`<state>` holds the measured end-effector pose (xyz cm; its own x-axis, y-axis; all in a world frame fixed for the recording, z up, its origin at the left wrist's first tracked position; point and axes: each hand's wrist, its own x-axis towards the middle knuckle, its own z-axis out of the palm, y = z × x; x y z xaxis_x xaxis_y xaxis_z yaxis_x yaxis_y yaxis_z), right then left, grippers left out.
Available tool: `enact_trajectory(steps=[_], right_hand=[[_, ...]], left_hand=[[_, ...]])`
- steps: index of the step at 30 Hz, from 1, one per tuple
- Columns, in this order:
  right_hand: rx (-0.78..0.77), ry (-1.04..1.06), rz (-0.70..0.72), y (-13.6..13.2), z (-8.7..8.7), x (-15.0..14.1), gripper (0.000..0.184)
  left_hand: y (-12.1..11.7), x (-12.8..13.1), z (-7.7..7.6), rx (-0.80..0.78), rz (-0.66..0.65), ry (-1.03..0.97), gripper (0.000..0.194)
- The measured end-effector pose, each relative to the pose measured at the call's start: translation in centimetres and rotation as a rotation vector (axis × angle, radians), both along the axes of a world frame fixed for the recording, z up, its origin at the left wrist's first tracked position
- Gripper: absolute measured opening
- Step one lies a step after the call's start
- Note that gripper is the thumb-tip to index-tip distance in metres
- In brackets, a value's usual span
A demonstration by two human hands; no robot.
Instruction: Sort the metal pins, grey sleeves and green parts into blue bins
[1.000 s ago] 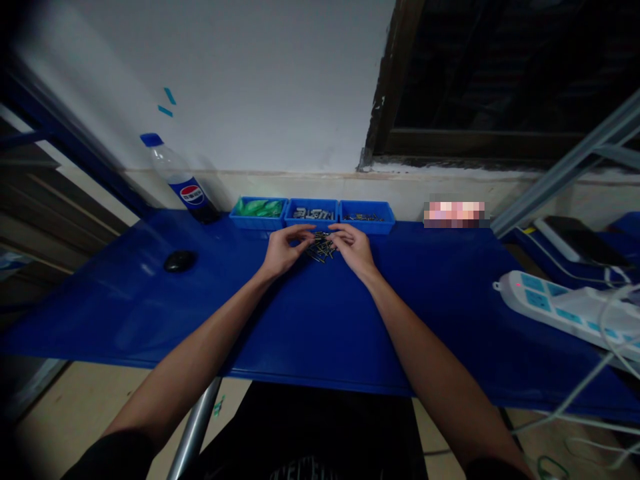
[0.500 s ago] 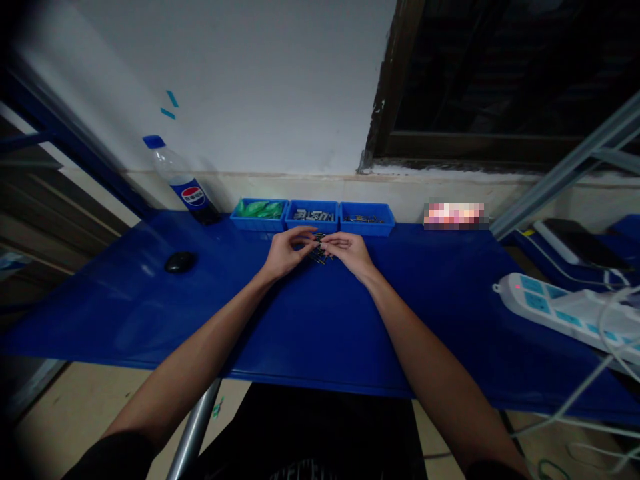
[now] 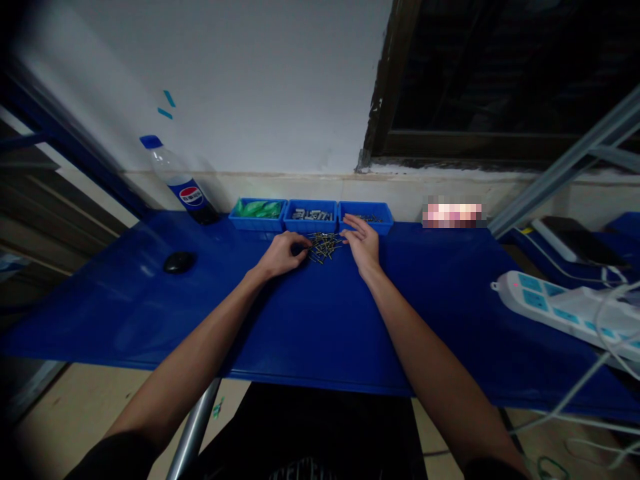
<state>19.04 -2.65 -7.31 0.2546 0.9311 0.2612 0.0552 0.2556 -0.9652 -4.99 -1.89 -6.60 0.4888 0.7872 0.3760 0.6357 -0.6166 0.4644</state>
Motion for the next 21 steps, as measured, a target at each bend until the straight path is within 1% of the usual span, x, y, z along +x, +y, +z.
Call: enact_trajectory(steps=[6,10,15,18,21], right_hand=[[-0.005,0.007,0.04,-0.3,0.1,-0.3,0.042],[-0.008,-0.006,0.049,-0.35,0.05,-0.36,0.041],[-0.028,0.045,0.062,-0.46,0.14,-0.46,0.04],[-0.029,0.074,0.067,-0.51,0.22,-0.49,0.038],[-0.027,0.073,0.072,-0.52,0.24,-0.54,0.037]], left_hand=[[0.46,-0.13,-0.25,-0.043,-0.023,-0.037,0.024],[0.66,-0.1,-0.49,-0.112,-0.013,-0.117,0.024],[0.54,-0.02,-0.45,-0.17,0.019,-0.196,0.022],[0.48,0.02,-0.32,-0.208,0.048,-0.277,0.02],[0.67,0.21,-0.33,-0.263,0.079,-0.43,0.018]])
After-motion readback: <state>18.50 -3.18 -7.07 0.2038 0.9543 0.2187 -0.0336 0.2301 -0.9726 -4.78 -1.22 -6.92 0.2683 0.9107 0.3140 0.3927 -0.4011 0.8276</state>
